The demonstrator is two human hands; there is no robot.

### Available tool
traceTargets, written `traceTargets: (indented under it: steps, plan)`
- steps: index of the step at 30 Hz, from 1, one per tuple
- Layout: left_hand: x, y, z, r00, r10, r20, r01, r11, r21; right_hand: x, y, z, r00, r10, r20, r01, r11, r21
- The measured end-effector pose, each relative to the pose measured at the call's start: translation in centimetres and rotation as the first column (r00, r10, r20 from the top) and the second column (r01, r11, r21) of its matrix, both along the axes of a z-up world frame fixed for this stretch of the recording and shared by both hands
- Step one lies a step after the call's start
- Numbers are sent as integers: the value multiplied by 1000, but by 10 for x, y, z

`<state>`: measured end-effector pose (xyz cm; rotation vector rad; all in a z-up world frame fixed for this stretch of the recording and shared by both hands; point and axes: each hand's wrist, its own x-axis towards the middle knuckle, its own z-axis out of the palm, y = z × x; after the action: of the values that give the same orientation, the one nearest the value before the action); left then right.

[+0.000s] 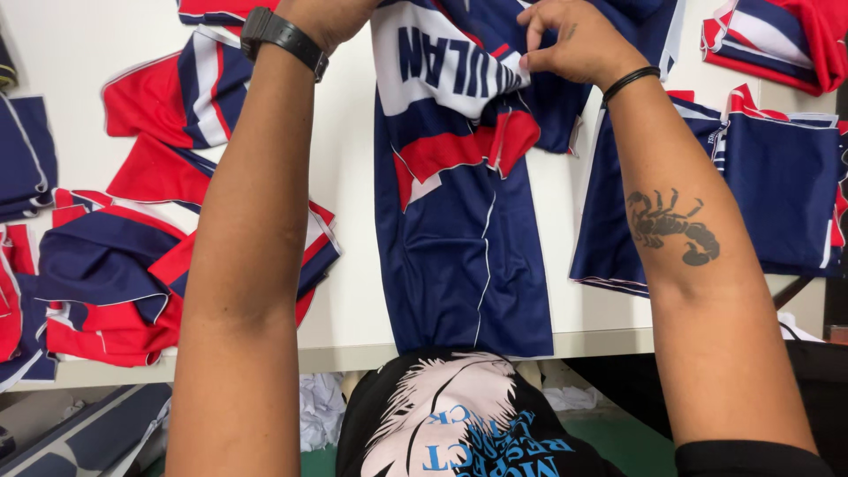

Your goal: The person folds multiple sports jerseys and shorts on a white table. They pick up each item, unfold it, align the edges, fold it into a compact rectangle, and place it into a growing stack. The process is repeated for several items.

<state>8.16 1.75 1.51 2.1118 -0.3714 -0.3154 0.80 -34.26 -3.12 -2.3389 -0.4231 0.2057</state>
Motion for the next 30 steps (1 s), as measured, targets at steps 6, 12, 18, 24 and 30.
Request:
traceTargets:
  steps: [6, 12, 18, 24, 30]
  plan:
    - [-14, -5, 37, 997, -72, 1, 71, 974, -214, 1, 42, 30, 987, -50, -150, 79, 977, 196]
    - [-45, -8, 66, 941, -335, 40, 326, 872, -366, 21, 98, 38, 950, 287, 120, -291, 957, 14]
    - [-40, 22, 65, 980, -198, 29, 193, 890, -412, 25, 61, 62, 903, 355, 244, -372, 928, 28]
    - [-15, 38, 38, 782, 100, 616, -165, 985, 50, 38, 17, 81, 954, -20, 298, 38, 998, -54]
    - [-56, 48, 31, 765, 99, 636, -206, 974, 96, -12, 32, 113, 892, 90, 443, -13, 985, -174]
